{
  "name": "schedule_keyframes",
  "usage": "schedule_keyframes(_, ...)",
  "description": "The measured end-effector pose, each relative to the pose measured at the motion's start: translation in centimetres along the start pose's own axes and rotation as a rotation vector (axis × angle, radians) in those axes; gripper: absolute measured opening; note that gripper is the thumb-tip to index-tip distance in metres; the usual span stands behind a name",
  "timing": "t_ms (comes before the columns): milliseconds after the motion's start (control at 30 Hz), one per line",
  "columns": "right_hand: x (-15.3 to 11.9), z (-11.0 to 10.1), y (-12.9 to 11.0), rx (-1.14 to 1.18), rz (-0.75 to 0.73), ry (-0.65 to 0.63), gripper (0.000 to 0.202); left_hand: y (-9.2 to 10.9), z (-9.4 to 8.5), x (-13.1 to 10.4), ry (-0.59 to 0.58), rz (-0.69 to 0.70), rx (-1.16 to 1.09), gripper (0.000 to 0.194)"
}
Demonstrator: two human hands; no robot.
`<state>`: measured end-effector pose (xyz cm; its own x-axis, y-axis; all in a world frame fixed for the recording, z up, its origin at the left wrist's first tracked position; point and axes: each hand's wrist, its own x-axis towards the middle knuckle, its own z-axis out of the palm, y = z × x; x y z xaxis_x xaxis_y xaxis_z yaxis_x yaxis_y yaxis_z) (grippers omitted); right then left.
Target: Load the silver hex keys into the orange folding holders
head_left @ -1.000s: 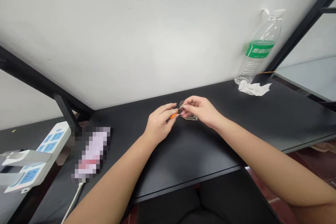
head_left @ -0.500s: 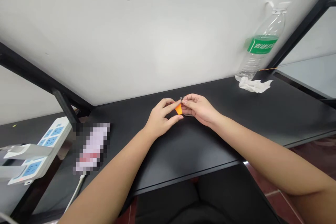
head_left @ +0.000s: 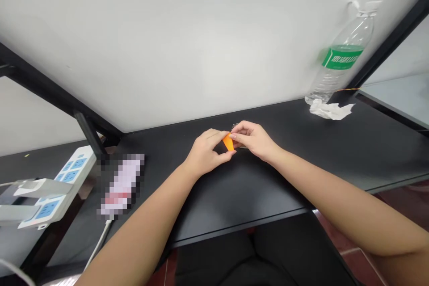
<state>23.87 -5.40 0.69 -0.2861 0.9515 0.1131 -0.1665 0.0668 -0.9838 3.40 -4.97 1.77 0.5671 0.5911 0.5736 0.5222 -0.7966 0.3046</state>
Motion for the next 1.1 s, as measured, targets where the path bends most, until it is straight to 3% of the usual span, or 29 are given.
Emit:
schedule_keyframes(67,0.2,-0.9,-0.3,-0.19,-0.044,-0.008,0.022,0.0,0.0,0.0,0.014,0.0,-0.006,0.035)
schedule_keyframes(200,0.5,-3.5,-0.9,-0.869,-0.263,-0.014,0.016,-0.5,-0.1,-0.2,0.023,-0.045,-0.008,0.037)
schedule_keyframes(300,0.3,-5.1,-1.1,-1.228,-0.26,-0.184,0.017,-0.9,-0.1,-0.4,-0.003,-0.086,0.001,0.038)
schedule_keyframes(400,0.1,-5.4,-1.2,-1.386,-0.194,-0.278,0.019,-1.4,0.0,-0.5,-0.028,-0.1,0.001,0.037)
schedule_keyframes(600,0.3,-3.8,-1.4,-1.513,-0.149,-0.317,0.019,-2.0,0.4,-0.7,0.037,-0.081,0.022,0.041)
schedule_keyframes(733,0.5,-3.2,-1.7,-1.538,-0.144,-0.274,0.017,-2.3,0.5,-0.8,0.057,-0.06,0.048,0.042)
schedule_keyframes(833,0.4,-3.6,-2.2,-1.387,-0.14,-0.202,0.016,-2.5,0.5,-0.7,0.08,-0.061,0.053,0.042)
schedule_keyframes(933,0.0,-4.3,-2.6,-1.153,-0.242,-0.129,0.01,-2.7,0.6,-0.6,0.095,-0.075,0.03,0.042)
schedule_keyframes(1100,-0.5,-4.6,-2.9,-0.783,-0.335,-0.107,0.006,-2.6,0.5,-0.6,0.114,-0.094,-0.027,0.043)
